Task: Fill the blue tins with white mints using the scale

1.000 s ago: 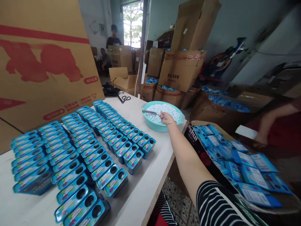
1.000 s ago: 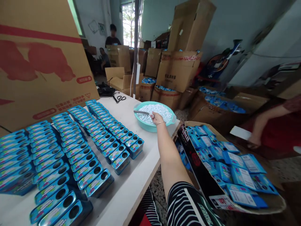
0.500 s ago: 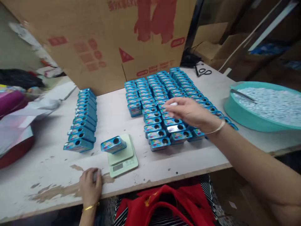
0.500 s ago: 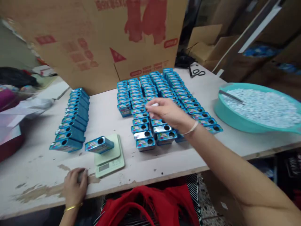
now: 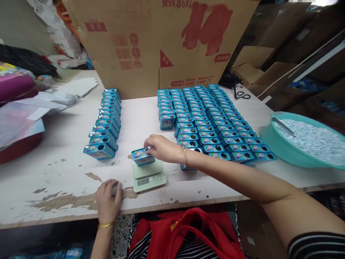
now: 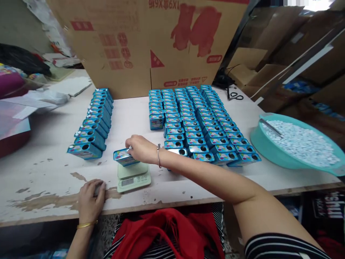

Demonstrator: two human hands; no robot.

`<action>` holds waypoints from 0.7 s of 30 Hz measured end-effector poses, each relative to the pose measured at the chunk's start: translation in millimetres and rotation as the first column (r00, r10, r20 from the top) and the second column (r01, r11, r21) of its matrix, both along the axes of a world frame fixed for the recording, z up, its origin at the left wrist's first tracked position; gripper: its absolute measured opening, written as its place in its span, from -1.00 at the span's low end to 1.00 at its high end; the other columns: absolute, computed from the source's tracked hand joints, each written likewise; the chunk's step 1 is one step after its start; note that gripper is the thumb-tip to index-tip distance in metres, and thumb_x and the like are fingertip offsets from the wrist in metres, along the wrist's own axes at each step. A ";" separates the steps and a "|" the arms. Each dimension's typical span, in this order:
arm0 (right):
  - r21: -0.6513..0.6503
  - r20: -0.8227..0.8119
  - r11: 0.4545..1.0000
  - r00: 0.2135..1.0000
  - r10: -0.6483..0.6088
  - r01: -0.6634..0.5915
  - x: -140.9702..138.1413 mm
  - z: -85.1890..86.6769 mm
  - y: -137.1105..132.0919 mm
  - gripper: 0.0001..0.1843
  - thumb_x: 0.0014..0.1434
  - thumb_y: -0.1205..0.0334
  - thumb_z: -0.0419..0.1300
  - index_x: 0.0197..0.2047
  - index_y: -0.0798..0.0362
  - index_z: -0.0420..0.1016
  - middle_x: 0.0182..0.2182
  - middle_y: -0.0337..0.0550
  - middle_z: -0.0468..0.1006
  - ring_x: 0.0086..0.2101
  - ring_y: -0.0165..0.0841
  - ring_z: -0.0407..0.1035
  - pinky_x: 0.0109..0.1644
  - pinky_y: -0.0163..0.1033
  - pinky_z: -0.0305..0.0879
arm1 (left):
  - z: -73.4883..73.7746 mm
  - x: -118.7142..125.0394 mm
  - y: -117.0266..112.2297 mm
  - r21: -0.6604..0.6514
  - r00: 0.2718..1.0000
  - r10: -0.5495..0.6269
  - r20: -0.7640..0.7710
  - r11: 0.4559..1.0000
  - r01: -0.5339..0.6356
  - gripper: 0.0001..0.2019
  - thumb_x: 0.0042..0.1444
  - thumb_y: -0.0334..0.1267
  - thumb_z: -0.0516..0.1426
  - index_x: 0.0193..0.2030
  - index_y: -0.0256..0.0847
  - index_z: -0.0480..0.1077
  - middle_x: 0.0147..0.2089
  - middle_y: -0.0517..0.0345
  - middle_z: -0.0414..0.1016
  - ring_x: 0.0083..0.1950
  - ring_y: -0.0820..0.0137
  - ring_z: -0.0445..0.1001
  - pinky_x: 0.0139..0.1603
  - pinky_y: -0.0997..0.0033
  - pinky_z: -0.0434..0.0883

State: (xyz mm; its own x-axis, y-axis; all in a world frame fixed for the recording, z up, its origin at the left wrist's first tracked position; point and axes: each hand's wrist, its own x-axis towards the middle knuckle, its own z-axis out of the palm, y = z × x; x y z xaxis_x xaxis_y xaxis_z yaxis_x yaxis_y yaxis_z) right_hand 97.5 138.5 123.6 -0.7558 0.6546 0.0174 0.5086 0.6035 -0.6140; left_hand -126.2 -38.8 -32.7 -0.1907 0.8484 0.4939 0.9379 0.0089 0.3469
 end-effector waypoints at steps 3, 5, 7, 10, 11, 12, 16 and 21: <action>0.023 0.013 1.000 1.000 0.006 -0.007 -1.2 -3.1 -0.5 -0.89 0.13 0.46 0.16 -0.25 0.21 0.50 -0.27 -0.02 0.43 -0.27 -0.37 0.26 -0.13 -0.28 0.14 | -1.1 0.9 0.0 -0.001 1.000 0.006 0.024 1.000 -0.006 -0.85 0.18 -0.19 0.05 -0.23 -0.21 0.36 -0.20 0.02 0.41 -0.10 0.25 0.37 -0.07 0.22 0.28; 0.021 -0.022 1.000 1.000 -0.004 0.004 -1.7 -3.0 -0.3 -0.88 0.12 0.50 0.13 -0.31 0.20 0.49 -0.29 -0.03 0.43 -0.27 -0.36 0.27 -0.12 -0.27 0.15 | -1.7 1.5 -0.5 -0.008 0.999 0.010 0.039 1.000 -0.010 -0.85 0.18 -0.19 0.05 -0.23 -0.21 0.36 -0.20 0.02 0.41 -0.10 0.26 0.37 -0.06 0.22 0.29; -0.047 -0.108 0.998 0.993 -0.047 0.042 -1.0 -0.9 0.0 -0.83 0.12 0.55 0.08 -0.34 0.19 0.47 -0.35 -0.09 0.44 -0.32 -0.40 0.29 -0.16 -0.29 0.18 | -2.1 2.3 -1.2 -0.013 0.998 0.016 0.054 1.000 -0.016 -0.84 0.18 -0.19 0.05 -0.23 -0.22 0.36 -0.19 0.01 0.41 -0.10 0.26 0.37 -0.05 0.22 0.29; -0.417 -0.251 0.901 0.937 -0.241 0.120 6.4 4.0 1.3 -0.80 0.17 0.54 0.01 -0.26 0.17 0.42 -0.49 -0.24 0.40 -0.53 -0.51 0.26 -0.40 -0.37 0.18 | -2.2 4.0 -1.7 -0.023 0.997 0.024 0.073 0.999 -0.023 -0.83 0.18 -0.18 0.06 -0.24 -0.22 0.37 -0.19 0.01 0.41 -0.09 0.27 0.37 -0.04 0.22 0.28; -0.561 -0.275 0.819 0.907 -0.319 0.119 11.1 5.1 1.9 -0.81 0.19 0.52 -0.01 -0.23 0.16 0.40 -0.52 -0.27 0.39 -0.60 -0.55 0.22 -0.48 -0.40 0.13 | -2.0 4.7 -1.8 -0.029 0.997 0.029 0.078 0.999 -0.027 -0.83 0.18 -0.18 0.06 -0.24 -0.22 0.37 -0.19 0.01 0.42 -0.09 0.27 0.37 -0.03 0.22 0.28; -0.676 -0.287 0.730 0.876 -0.388 0.102 16.9 5.6 2.4 -0.84 0.21 0.49 0.00 -0.22 0.16 0.37 -0.53 -0.29 0.39 -0.64 -0.58 0.18 -0.55 -0.43 0.07 | -1.9 5.2 -1.7 -0.036 0.996 0.034 0.083 0.999 -0.031 -0.83 0.18 -0.17 0.06 -0.24 -0.22 0.37 -0.18 0.01 0.42 -0.09 0.27 0.37 -0.03 0.22 0.28; -0.858 -0.280 0.514 0.815 -0.508 0.026 43.8 -0.9 1.8 -0.92 0.23 0.39 0.06 -0.26 0.19 0.37 -0.52 -0.24 0.43 -0.68 -0.63 0.11 -0.66 -0.47 -0.07 | -1.3 6.9 -1.1 -0.058 0.994 0.043 0.102 0.998 -0.037 -0.81 0.18 -0.15 0.05 -0.24 -0.22 0.37 -0.18 0.00 0.42 -0.07 0.26 0.36 -0.02 0.23 0.27; -0.887 -0.216 0.456 0.814 -0.539 0.067 59.5 -13.7 -5.7 -0.91 0.17 0.45 0.11 -0.24 0.18 0.40 -0.48 -0.21 0.44 -0.63 -0.60 0.20 -0.67 -0.48 -0.04 | -2.9 7.1 -0.5 -0.076 0.991 0.056 0.118 0.996 -0.047 -0.80 0.18 -0.14 0.05 -0.24 -0.23 0.37 -0.16 -0.01 0.41 -0.05 0.26 0.36 0.01 0.22 0.26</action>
